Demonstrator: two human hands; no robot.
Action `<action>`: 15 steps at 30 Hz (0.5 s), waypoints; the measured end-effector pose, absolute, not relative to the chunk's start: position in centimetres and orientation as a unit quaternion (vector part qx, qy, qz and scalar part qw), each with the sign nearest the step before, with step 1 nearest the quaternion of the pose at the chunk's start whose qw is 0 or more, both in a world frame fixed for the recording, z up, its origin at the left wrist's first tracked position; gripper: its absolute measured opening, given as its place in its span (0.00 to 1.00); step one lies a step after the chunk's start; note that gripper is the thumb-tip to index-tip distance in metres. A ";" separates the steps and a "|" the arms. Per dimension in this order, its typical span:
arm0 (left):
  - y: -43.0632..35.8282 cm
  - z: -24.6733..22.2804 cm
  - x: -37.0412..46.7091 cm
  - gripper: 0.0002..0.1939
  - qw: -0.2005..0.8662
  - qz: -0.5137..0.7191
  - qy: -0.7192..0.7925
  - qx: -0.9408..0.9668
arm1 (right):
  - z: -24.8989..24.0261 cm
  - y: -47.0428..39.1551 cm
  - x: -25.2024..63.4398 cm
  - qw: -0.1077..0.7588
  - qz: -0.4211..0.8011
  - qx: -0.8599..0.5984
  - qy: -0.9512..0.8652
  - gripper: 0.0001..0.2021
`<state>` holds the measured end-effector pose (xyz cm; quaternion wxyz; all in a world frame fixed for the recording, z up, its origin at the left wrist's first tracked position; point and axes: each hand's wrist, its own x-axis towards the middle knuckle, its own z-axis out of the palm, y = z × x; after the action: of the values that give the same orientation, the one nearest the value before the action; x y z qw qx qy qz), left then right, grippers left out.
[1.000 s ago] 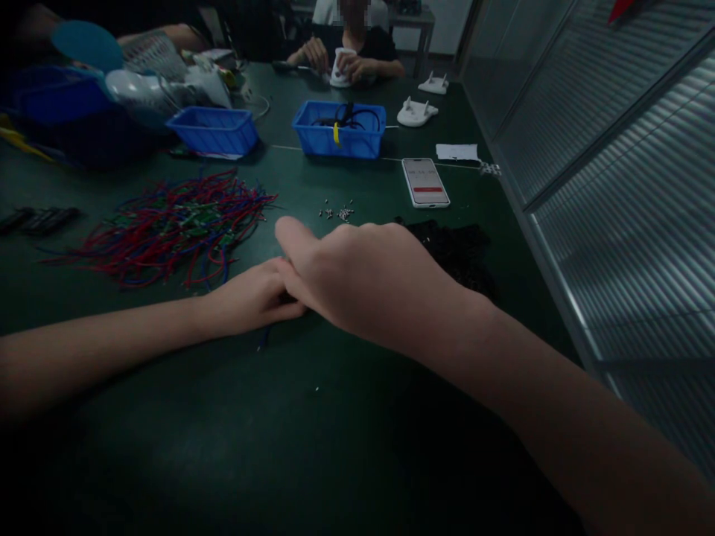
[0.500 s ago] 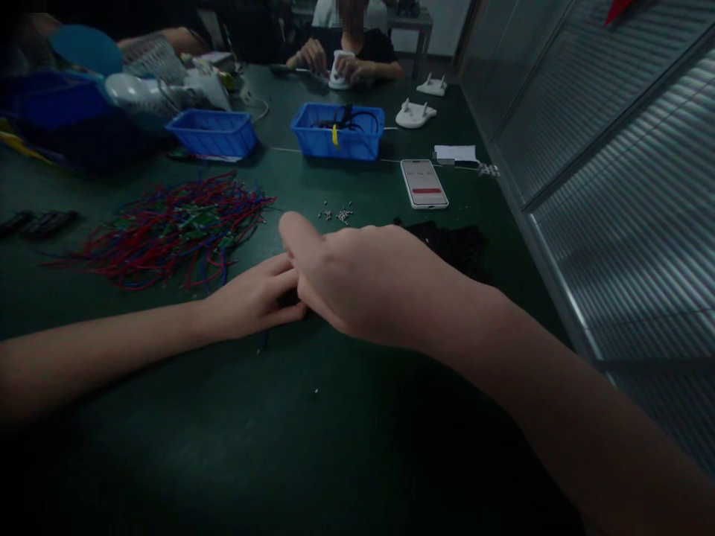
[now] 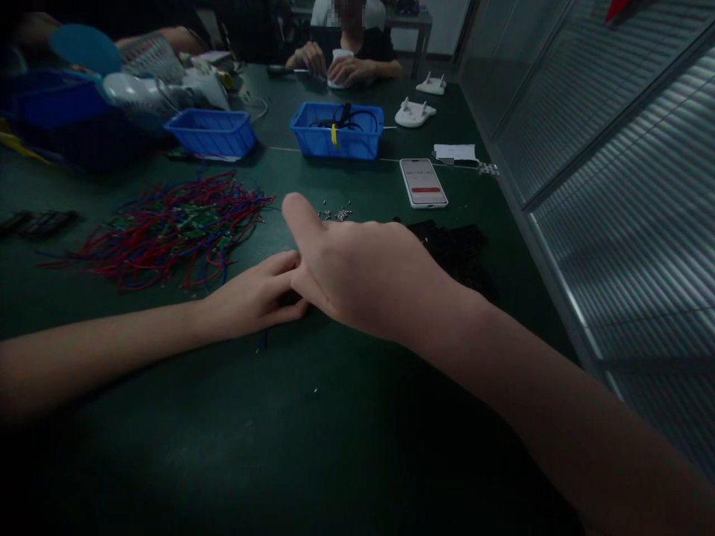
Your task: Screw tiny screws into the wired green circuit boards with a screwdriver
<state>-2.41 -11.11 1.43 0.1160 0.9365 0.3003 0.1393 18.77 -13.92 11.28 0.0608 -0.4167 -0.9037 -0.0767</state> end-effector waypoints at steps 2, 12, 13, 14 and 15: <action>-11.1 1.5 -2.4 0.10 0.114 0.140 0.297 0.938 | 11.5 -13.9 18.9 0.047 -0.054 -0.396 -0.915 0.19; -11.0 1.5 -2.3 0.12 0.105 0.128 0.306 0.937 | 11.1 -13.3 19.6 0.047 -0.177 -0.421 -0.889 0.28; -11.0 1.5 -2.3 0.12 0.104 0.125 0.305 0.938 | 11.0 -13.2 19.5 0.048 -0.177 -0.436 -0.881 0.28; -11.1 1.5 -2.3 0.11 0.100 0.124 0.303 0.940 | 11.0 -13.2 19.4 0.048 -0.168 -0.446 -0.878 0.27; -11.1 1.5 -2.3 0.11 0.097 0.125 0.302 0.940 | 11.0 -13.2 19.3 0.050 -0.151 -0.447 -0.880 0.25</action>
<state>-2.34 -11.06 1.46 0.0974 0.9402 0.3015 0.1249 19.33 -13.24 11.01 0.0503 -0.4474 -0.8801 -0.1508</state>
